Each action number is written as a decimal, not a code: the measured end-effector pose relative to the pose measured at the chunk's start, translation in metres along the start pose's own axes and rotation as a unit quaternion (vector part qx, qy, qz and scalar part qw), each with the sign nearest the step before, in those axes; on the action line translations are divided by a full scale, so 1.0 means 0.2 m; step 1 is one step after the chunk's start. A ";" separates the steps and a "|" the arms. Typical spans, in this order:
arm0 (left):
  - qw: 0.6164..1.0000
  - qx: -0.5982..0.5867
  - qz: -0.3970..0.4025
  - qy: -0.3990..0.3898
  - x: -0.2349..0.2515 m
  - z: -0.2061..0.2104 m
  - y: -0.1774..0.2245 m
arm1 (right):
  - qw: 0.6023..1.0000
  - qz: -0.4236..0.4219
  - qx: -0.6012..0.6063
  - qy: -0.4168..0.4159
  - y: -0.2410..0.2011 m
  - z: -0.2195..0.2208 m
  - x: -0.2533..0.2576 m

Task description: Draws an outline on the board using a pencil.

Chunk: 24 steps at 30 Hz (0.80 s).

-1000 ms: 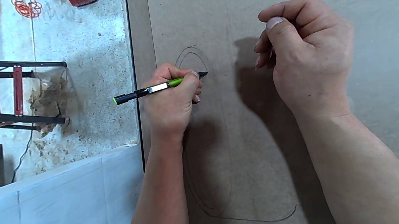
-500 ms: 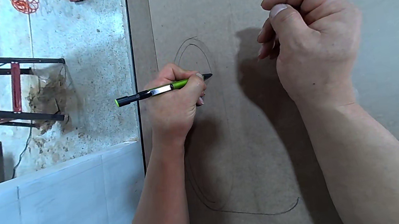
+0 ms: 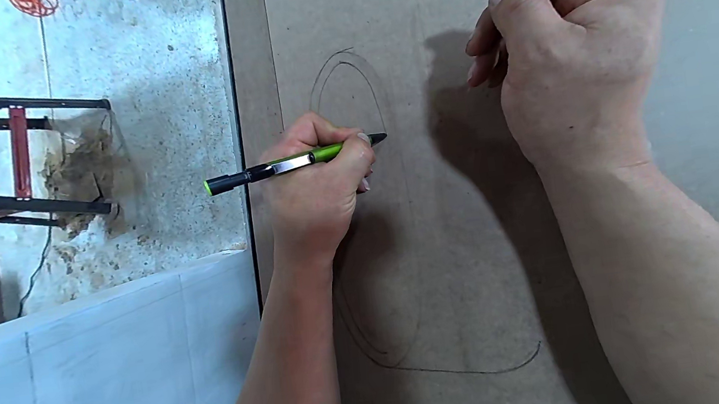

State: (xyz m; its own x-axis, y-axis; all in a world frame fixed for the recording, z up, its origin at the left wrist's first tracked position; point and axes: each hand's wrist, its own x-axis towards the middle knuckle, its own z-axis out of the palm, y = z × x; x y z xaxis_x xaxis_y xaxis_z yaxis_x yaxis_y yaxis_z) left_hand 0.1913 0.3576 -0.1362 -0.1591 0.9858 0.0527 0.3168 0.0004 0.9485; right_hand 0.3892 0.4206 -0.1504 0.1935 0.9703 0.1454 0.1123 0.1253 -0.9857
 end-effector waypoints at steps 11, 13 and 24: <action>1.000 0.000 0.010 -0.010 -0.06 -0.01 -0.01 | 1.000 0.005 -0.003 0.000 0.00 0.01 0.01; 1.000 0.002 0.015 -0.012 -0.07 -0.02 -0.01 | 1.000 0.002 0.003 0.001 0.00 0.01 0.01; 1.000 0.007 0.020 -0.015 -0.15 -0.03 0.00 | 1.000 -0.004 0.000 0.008 0.01 0.01 0.02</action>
State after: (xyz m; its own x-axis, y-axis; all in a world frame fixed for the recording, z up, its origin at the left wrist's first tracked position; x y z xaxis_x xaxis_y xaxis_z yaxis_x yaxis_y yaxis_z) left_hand 0.1905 0.3270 -0.1366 -0.1173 0.9898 0.0809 0.3355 -0.0372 0.9413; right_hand 0.3875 0.4249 -0.1525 0.2076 0.9661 0.1536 0.1134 0.1322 -0.9847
